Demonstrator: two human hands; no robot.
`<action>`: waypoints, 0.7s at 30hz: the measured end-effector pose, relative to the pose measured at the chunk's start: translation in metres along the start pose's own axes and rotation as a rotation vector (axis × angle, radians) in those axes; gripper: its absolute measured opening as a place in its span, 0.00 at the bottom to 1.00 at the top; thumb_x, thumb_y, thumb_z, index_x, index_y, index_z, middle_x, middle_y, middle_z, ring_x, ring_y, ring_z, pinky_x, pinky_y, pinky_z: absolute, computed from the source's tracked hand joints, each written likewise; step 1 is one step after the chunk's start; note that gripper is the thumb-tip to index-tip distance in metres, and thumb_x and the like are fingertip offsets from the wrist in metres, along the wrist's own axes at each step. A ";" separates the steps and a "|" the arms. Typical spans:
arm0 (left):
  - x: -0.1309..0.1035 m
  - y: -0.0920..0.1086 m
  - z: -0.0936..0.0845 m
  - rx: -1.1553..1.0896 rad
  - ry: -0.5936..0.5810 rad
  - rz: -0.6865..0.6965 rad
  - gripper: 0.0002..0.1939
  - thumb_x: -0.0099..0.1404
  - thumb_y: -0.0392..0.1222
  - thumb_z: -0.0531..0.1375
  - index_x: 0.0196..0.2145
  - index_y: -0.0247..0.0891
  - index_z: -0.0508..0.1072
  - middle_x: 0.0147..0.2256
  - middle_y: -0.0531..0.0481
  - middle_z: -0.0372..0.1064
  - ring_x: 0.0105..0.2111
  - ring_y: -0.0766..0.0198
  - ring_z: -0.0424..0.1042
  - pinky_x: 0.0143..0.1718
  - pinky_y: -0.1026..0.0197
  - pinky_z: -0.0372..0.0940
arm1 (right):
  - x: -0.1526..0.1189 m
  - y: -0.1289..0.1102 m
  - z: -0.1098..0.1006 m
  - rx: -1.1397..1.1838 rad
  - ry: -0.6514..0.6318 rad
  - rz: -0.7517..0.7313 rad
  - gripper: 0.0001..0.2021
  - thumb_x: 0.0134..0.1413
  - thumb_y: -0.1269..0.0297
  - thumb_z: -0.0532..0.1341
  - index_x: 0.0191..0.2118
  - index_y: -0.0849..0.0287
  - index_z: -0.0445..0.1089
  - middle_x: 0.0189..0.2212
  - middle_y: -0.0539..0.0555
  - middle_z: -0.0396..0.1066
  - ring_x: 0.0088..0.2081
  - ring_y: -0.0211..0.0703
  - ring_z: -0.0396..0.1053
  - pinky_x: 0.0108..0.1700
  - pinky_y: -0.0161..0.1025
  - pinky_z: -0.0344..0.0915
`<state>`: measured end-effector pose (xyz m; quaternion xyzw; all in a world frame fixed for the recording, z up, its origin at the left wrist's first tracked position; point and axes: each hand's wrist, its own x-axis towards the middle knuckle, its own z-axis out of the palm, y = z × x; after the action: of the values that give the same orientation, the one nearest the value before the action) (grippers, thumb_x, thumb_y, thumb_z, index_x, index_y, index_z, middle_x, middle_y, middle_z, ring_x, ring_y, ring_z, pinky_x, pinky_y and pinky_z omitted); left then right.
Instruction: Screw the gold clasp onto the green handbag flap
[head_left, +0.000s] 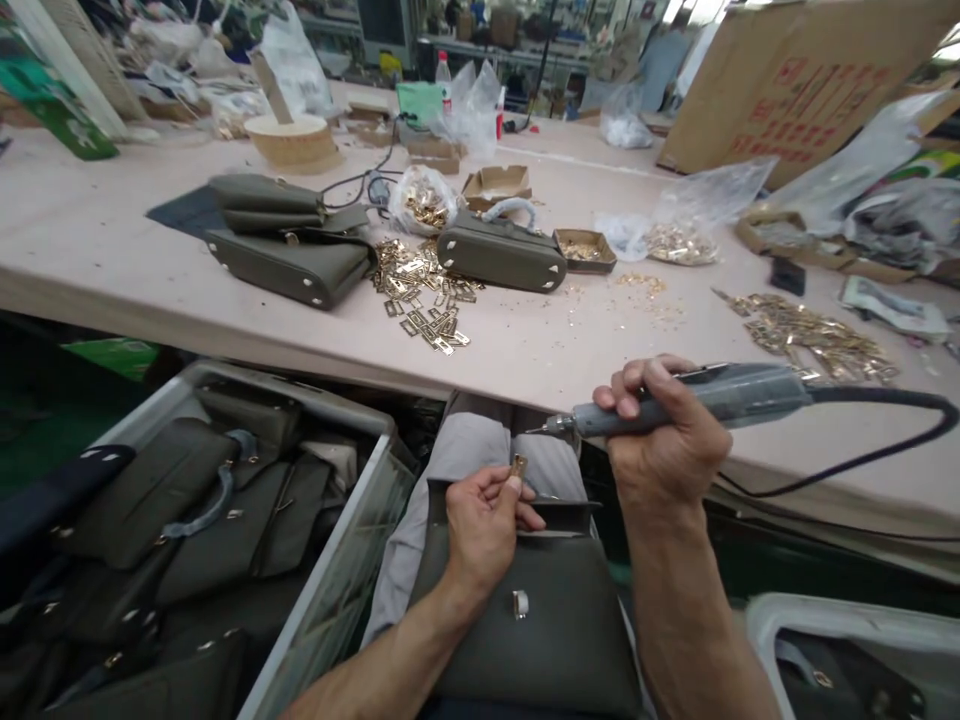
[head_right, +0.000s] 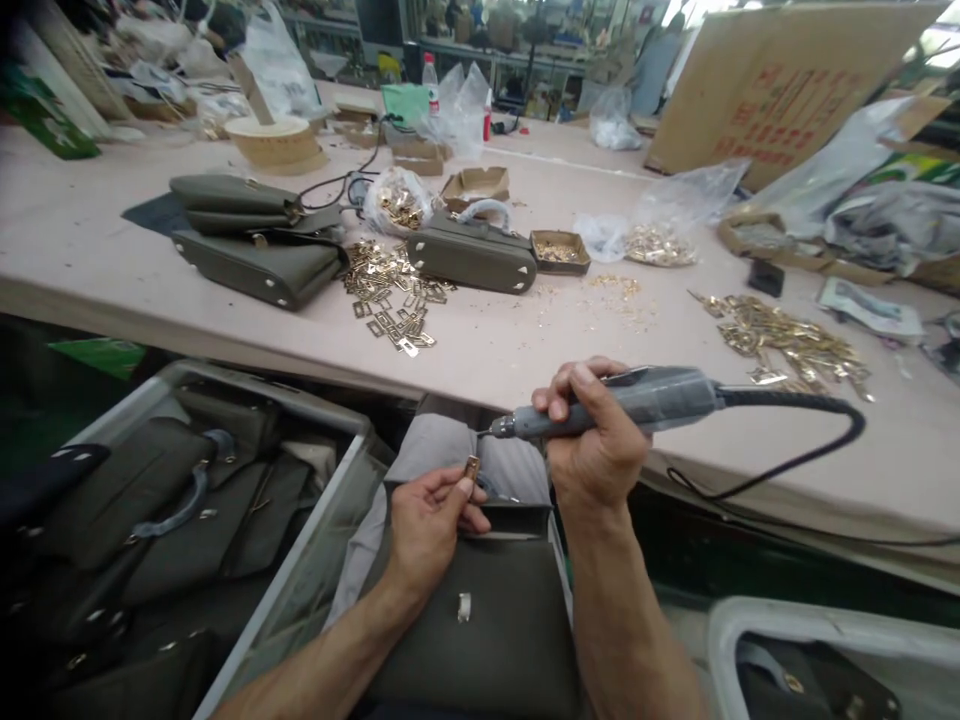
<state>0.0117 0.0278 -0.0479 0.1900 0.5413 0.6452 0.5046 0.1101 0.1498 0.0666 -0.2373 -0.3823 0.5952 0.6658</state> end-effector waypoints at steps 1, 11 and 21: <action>0.000 0.000 0.001 0.001 0.003 0.001 0.20 0.61 0.51 0.67 0.38 0.29 0.74 0.29 0.42 0.77 0.18 0.61 0.75 0.20 0.64 0.71 | -0.008 -0.001 -0.001 -0.020 -0.012 -0.015 0.09 0.49 0.71 0.68 0.32 0.59 0.66 0.25 0.47 0.66 0.21 0.32 0.60 0.29 0.36 0.64; -0.004 0.002 0.005 0.017 0.038 -0.022 0.18 0.59 0.49 0.67 0.38 0.29 0.73 0.27 0.43 0.77 0.17 0.61 0.75 0.18 0.65 0.69 | -0.040 0.000 -0.002 -0.178 -0.159 -0.136 0.05 0.53 0.73 0.65 0.35 0.59 0.68 0.25 0.47 0.67 0.20 0.35 0.62 0.28 0.40 0.64; -0.004 0.001 0.005 0.030 0.024 -0.005 0.16 0.62 0.48 0.66 0.37 0.29 0.74 0.28 0.43 0.77 0.17 0.61 0.75 0.18 0.65 0.69 | -0.049 0.011 -0.003 -0.225 -0.217 -0.148 0.06 0.57 0.73 0.65 0.37 0.58 0.67 0.28 0.48 0.68 0.21 0.35 0.64 0.28 0.40 0.66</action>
<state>0.0174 0.0272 -0.0444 0.1885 0.5577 0.6379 0.4965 0.1064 0.1040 0.0452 -0.2161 -0.5327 0.5201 0.6317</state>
